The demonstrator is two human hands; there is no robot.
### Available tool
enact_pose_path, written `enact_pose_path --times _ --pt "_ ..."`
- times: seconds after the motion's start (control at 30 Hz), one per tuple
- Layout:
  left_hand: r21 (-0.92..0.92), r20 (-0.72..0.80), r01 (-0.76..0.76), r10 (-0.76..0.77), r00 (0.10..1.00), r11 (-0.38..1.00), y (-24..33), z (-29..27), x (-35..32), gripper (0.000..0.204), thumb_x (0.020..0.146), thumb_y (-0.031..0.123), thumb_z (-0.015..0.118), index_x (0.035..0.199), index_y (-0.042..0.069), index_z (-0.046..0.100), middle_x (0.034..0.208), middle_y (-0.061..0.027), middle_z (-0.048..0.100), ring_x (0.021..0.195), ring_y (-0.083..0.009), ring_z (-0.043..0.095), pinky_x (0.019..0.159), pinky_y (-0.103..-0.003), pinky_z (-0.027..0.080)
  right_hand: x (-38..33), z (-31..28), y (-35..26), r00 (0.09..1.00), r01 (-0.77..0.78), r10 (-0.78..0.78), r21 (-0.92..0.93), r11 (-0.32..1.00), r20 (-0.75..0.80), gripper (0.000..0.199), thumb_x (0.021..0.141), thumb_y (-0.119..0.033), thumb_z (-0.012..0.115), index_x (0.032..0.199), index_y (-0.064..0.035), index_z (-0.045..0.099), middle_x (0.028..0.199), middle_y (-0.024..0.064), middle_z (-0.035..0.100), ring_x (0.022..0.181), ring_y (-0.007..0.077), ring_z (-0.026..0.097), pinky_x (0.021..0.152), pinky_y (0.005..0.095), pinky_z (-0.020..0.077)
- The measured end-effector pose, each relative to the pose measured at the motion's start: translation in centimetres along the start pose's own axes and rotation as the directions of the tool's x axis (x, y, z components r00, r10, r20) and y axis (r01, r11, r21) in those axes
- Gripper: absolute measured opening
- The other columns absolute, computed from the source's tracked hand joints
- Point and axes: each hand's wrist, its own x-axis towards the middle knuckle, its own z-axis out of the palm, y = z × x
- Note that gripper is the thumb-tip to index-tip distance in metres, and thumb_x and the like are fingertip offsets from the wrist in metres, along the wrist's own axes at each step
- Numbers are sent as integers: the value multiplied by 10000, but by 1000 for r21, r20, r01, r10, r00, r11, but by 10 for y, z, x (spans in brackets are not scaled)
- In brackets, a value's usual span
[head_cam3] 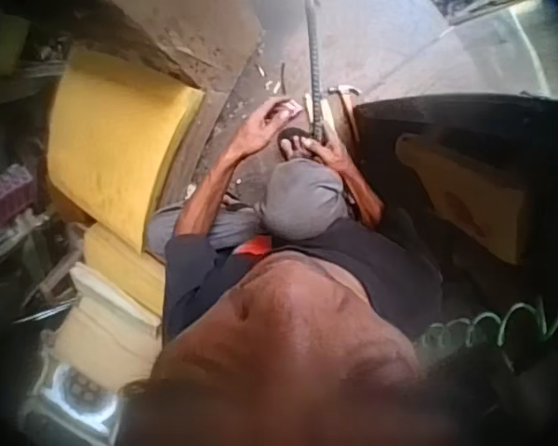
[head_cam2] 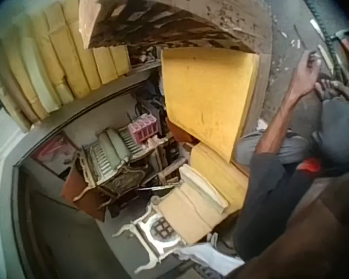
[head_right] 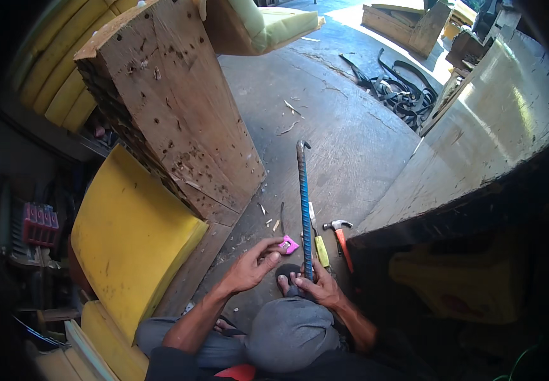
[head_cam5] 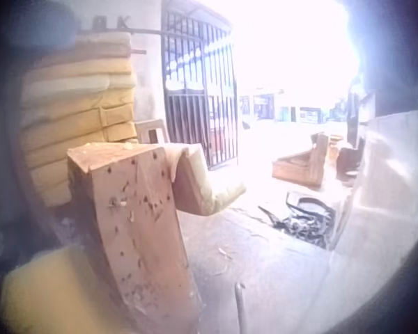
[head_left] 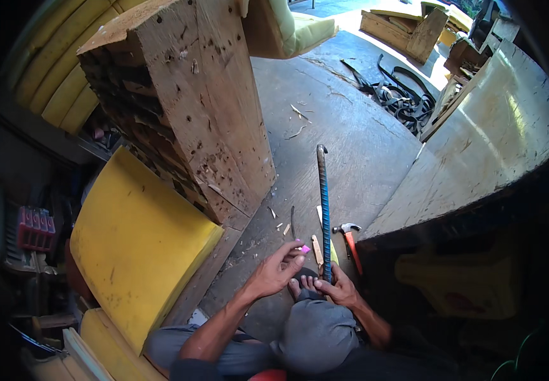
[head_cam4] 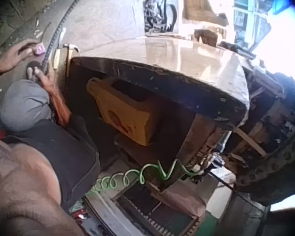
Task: The person disassembles a wooden pallet frame by removing nails and staples using a hammer, crowbar, and pliers. They systematically pry apart the wooden slats and remove the fasteners, eventually separating the frame from a yellow foam cushion.
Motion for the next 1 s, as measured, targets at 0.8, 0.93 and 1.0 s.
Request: enact_pose_path --times 0.8,0.93,1.0 --pt "-525 -399 -431 235 886 734 39 13 3 341 1083 393 410 1057 60 481 762 2 439 672 -84 419 619 -233 382 45 -106 117 780 -88 -566 -942 323 -267 562 843 -101 640 1368 14 475 1287 299 538 1234 461 518 1048 454 432" --pt "-584 -504 -521 225 834 622 50 17 15 329 1080 390 419 1047 68 477 757 -4 451 663 -90 429 623 -233 384 29 -112 125 813 -155 -427 -853 499 -397 509 817 -90 581 1301 50 508 1219 302 568 1178 446 555 1027 435 434" --pt "-609 -536 -557 225 814 564 53 19 21 320 1077 391 430 1047 76 478 756 -8 462 648 -89 433 622 -236 387 25 -109 112 820 -290 -233 -730 619 -523 435 807 -104 554 1210 59 551 1136 295 599 1097 439 597 971 452 454"
